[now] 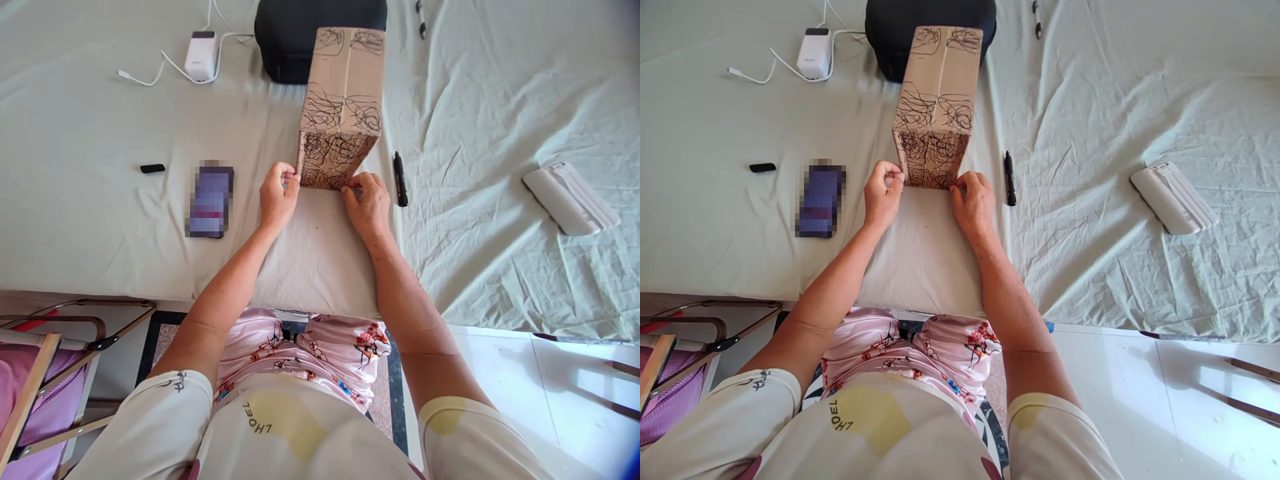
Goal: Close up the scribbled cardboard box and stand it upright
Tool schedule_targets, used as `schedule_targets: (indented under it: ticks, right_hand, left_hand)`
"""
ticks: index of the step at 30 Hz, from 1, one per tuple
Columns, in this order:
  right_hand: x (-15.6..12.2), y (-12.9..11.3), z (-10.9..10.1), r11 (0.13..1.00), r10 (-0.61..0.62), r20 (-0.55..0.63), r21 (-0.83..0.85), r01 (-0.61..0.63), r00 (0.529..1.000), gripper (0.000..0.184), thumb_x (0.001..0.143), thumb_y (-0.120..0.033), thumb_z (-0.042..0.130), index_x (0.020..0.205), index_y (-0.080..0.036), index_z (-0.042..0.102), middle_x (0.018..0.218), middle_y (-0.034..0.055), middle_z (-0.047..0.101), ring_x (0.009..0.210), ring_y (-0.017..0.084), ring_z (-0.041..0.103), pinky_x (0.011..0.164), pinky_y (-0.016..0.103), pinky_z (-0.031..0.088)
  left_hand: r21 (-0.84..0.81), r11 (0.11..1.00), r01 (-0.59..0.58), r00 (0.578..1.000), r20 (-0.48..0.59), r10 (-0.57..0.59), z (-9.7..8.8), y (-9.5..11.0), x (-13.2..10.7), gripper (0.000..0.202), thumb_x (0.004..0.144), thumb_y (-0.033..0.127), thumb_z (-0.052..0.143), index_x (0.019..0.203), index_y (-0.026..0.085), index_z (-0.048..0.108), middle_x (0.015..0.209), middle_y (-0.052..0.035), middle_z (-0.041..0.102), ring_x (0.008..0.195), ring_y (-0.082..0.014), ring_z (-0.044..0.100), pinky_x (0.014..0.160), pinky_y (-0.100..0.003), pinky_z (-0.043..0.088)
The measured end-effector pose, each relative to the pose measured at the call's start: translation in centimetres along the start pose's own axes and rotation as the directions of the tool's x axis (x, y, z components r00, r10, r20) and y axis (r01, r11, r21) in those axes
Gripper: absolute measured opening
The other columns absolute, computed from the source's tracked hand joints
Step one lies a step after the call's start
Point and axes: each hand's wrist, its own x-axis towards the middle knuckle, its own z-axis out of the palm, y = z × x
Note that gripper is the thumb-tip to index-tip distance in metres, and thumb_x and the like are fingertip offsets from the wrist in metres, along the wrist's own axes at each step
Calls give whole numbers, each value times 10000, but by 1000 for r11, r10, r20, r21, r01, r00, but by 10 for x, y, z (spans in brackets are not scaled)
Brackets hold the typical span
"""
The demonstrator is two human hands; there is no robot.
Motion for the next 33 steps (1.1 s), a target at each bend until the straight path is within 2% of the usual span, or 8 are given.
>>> schedule_targets:
  ticks: [2, 4, 10, 14, 18, 23, 28, 33]
  right_hand:
    - [-1, -2, -1, 999, -10, -13, 37, 11, 1000, 61, 884, -258, 581, 903, -240, 526, 1022, 102, 686, 979, 268, 660, 919, 461, 549]
    - [-1, -2, 0, 997, -22, -27, 75, 24, 999, 91, 877, -262, 591, 887, -240, 503, 1014, 94, 676, 941, 249, 658, 892, 445, 554]
    - [-1, 5, 5, 970, -66, -121, 225, 92, 990, 134, 900, -270, 633, 918, -244, 503, 1066, 65, 673, 941, 196, 665, 898, 407, 609]
    - [0, 6, 4, 935, -102, -240, 308, 175, 965, 110, 969, -313, 633, 1001, -247, 551, 1176, 68, 674, 999, 186, 685, 857, 383, 635]
    - [-1, 1, -3, 898, -150, -374, 335, 284, 915, 146, 1021, -387, 628, 1052, -251, 582, 1245, 85, 664, 1082, 215, 693, 816, 383, 636]
    - [-1, -2, -11, 913, -175, -440, 263, 312, 881, 315, 1064, -559, 577, 1050, -245, 601, 1235, 106, 648, 1195, 259, 672, 901, 446, 640]
    - [2, 1, -15, 963, -99, -415, 189, 193, 904, 434, 1086, -640, 466, 1110, -236, 623, 1235, 133, 619, 1243, 302, 645, 961, 539, 620]
    - [4, 3, -20, 978, -133, -438, 88, 190, 889, 445, 1118, -610, 412, 1173, -240, 654, 1217, 134, 622, 1232, 300, 653, 911, 523, 627]
  left_hand:
    - [30, 1000, -6, 1000, 2, 6, -1, -2, 1, 45, 1009, 231, 634, 966, 230, 620, 981, -34, 746, 931, -164, 713, 863, -269, 570]
    - [44, 999, -22, 1000, -6, 22, -1, -2, 2, 73, 998, 199, 631, 937, 229, 603, 953, -22, 739, 906, -158, 712, 868, -267, 569]
    - [3, 1000, 2, 1000, 19, -2, 1, -6, 1, 224, 1009, 347, 710, 908, 225, 552, 904, -5, 690, 840, -140, 678, 793, -255, 569]
    - [-101, 985, 143, 987, 87, -135, 6, -8, 0, 322, 1005, 440, 752, 911, 220, 536, 897, -13, 671, 811, -142, 693, 702, -245, 580]
    - [-193, 936, 294, 946, 202, -255, 10, 0, -3, 285, 1003, 380, 768, 924, 210, 553, 899, -31, 700, 811, -167, 755, 656, -248, 591]
    - [-156, 954, 255, 945, 251, -211, 7, 6, -5, 381, 978, 519, 786, 883, 214, 578, 839, -22, 721, 741, -158, 731, 661, -261, 575]
    - [-174, 978, 117, 986, 136, -94, -2, -2, 0, 603, 903, 824, 694, 987, 235, 595, 954, -52, 740, 856, -189, 737, 824, -341, 618]
    - [-113, 993, 34, 994, -101, -45, -8, -11, 7, 698, 938, 898, 528, 1252, 275, 557, 1151, -90, 712, 1008, -203, 722, 901, -348, 609]
